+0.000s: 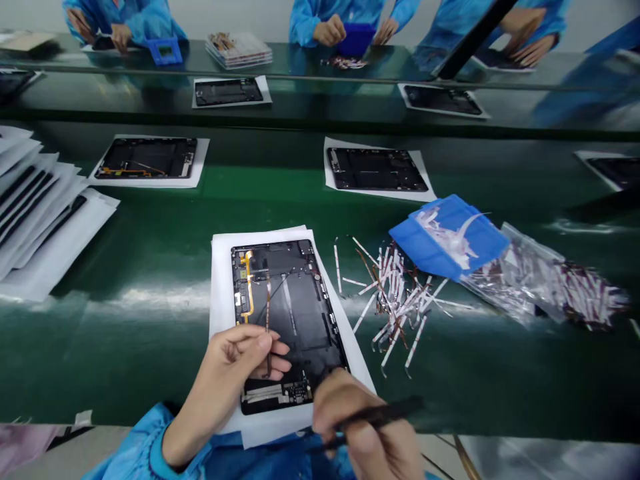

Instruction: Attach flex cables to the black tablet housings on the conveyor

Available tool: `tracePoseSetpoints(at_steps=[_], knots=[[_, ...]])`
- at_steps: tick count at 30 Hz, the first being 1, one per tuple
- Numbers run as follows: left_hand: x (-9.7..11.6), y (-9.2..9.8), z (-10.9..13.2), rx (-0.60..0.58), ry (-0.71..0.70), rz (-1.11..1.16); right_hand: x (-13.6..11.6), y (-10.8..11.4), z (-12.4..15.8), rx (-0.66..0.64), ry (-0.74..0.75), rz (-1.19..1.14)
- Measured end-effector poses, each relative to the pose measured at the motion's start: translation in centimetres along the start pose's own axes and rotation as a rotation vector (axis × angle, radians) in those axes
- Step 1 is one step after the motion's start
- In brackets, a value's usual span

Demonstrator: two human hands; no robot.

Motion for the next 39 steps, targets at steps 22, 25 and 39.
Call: tracePoseSetpoints(at_steps=[22, 25, 39], knots=[[-0.7, -0.1, 0.8, -0.023, -0.185, -0.213, 4.3, -1.5, -0.9, 0.186, -0.144, -0.052], [-0.5, 0.8, 1.9, -0.038, -0.608, -0.643, 4.7, -1.4, -1.0, 0.230, -0.115, -0.133], [-1.5, 3.0, 3.6, -0.399, -0.996, -1.165, 4.9, -2.4, -1.2, 0.182, -0.120, -0.311]])
Point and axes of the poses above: each hand's wrist, its own z-axis away from the middle knuckle, its own y-axis out of the back of the hand, x = y × z, the point moved 2 cm from there along -z, towards the middle knuckle, and after that the axes turned 11 degrees about z, right-handed, at the moved point
